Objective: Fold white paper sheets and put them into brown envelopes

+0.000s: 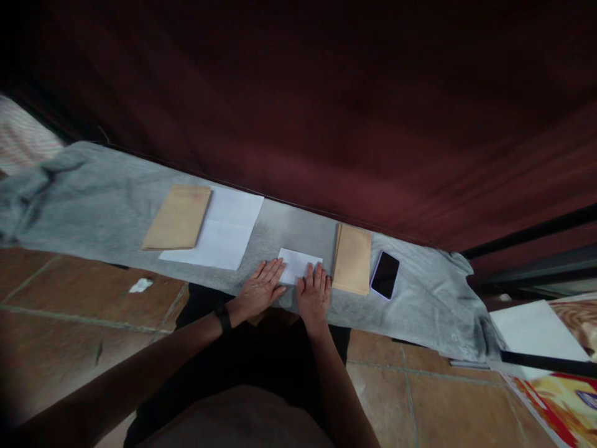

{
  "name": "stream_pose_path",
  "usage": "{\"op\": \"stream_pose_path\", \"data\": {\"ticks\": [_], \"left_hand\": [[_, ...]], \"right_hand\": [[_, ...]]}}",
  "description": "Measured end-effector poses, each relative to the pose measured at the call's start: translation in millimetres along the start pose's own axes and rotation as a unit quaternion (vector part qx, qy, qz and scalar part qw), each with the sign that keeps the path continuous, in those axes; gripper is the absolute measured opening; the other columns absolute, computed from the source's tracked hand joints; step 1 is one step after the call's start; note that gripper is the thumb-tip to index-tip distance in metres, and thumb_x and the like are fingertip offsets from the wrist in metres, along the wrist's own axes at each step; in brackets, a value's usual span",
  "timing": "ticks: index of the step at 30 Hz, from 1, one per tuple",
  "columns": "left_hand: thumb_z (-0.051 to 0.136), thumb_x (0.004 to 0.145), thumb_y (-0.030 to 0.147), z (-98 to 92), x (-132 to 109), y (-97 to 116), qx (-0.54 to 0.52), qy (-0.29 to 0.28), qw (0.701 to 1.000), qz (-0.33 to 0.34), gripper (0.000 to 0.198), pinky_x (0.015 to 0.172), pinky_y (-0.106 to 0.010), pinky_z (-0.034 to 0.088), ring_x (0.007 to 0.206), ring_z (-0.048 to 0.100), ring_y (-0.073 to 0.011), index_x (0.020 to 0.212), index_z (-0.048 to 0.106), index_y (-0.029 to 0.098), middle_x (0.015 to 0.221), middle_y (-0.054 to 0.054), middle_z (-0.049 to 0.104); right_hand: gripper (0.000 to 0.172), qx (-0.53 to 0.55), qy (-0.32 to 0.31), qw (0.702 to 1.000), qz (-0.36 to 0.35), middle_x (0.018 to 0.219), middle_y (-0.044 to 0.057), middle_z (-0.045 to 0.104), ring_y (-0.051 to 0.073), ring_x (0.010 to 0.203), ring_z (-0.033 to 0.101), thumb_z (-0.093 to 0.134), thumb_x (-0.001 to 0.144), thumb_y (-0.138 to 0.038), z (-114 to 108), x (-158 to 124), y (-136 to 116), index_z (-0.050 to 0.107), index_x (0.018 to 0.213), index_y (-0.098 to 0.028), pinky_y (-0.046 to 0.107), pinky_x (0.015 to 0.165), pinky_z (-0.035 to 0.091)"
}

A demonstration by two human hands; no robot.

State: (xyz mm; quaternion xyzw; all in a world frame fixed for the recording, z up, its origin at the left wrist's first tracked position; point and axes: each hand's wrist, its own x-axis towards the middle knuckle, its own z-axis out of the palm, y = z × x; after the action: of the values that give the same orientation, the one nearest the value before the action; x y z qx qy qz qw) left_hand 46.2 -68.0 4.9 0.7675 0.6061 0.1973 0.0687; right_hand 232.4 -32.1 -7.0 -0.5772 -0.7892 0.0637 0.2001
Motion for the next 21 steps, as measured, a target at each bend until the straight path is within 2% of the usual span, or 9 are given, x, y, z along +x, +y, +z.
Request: {"op": "stream_pose_path", "data": {"ticks": [2,6,10,15,21], "left_hand": [[0.041,0.102,0.038,1.8,5,7,0.005,0.006,1.0,-0.005,0.058,0.128,-0.052,0.019,0.153,0.03,-0.0287,0.153,0.039,0.009,0.16,-0.019,0.041],[0.037,0.103,0.033,12.1,18,20,-0.002,0.0,0.999,0.032,0.056,0.129,-0.049,0.018,0.155,0.026,-0.0255,0.154,0.038,0.01,0.162,-0.016,0.039],[0.04,0.103,0.039,19.2,19,15,-0.011,-0.017,0.998,0.063,0.059,0.128,-0.047,0.018,0.156,0.023,-0.0249,0.156,0.036,0.013,0.165,-0.015,0.034],[0.047,0.101,0.049,17.1,16,6,-0.014,-0.051,0.996,0.077,0.065,0.128,-0.048,0.017,0.157,0.021,-0.0274,0.156,0.037,0.017,0.167,-0.015,0.029],[0.048,0.1,0.047,15.4,17,8,-0.008,-0.064,0.995,0.079,0.065,0.128,-0.049,0.016,0.157,0.019,-0.0287,0.156,0.036,0.017,0.168,-0.015,0.027]], "right_hand": [[0.056,0.0,-0.003,1.0,0.003,0.164,0.022,0.032,0.034,0.151,0.032,0.039,0.106,-0.037,0,0,-1,0.04,0.156,-0.012,0.06,0.12,0.027],[0.055,-0.003,-0.013,1.0,0.002,0.165,0.021,0.031,0.035,0.151,0.031,0.038,0.105,-0.034,1,1,0,0.039,0.156,-0.012,0.061,0.12,0.026],[0.055,-0.004,-0.02,1.0,-0.001,0.165,0.021,0.029,0.036,0.151,0.031,0.039,0.105,-0.033,2,2,2,0.038,0.156,-0.014,0.064,0.118,0.027],[0.056,-0.009,-0.017,1.0,0.001,0.165,0.022,0.029,0.036,0.151,0.031,0.037,0.105,-0.035,4,0,3,0.038,0.156,-0.012,0.063,0.119,0.027],[0.054,-0.004,-0.008,1.0,0.002,0.163,0.02,0.034,0.035,0.151,0.031,0.036,0.105,-0.034,4,2,5,0.042,0.155,-0.013,0.064,0.12,0.021]]}}
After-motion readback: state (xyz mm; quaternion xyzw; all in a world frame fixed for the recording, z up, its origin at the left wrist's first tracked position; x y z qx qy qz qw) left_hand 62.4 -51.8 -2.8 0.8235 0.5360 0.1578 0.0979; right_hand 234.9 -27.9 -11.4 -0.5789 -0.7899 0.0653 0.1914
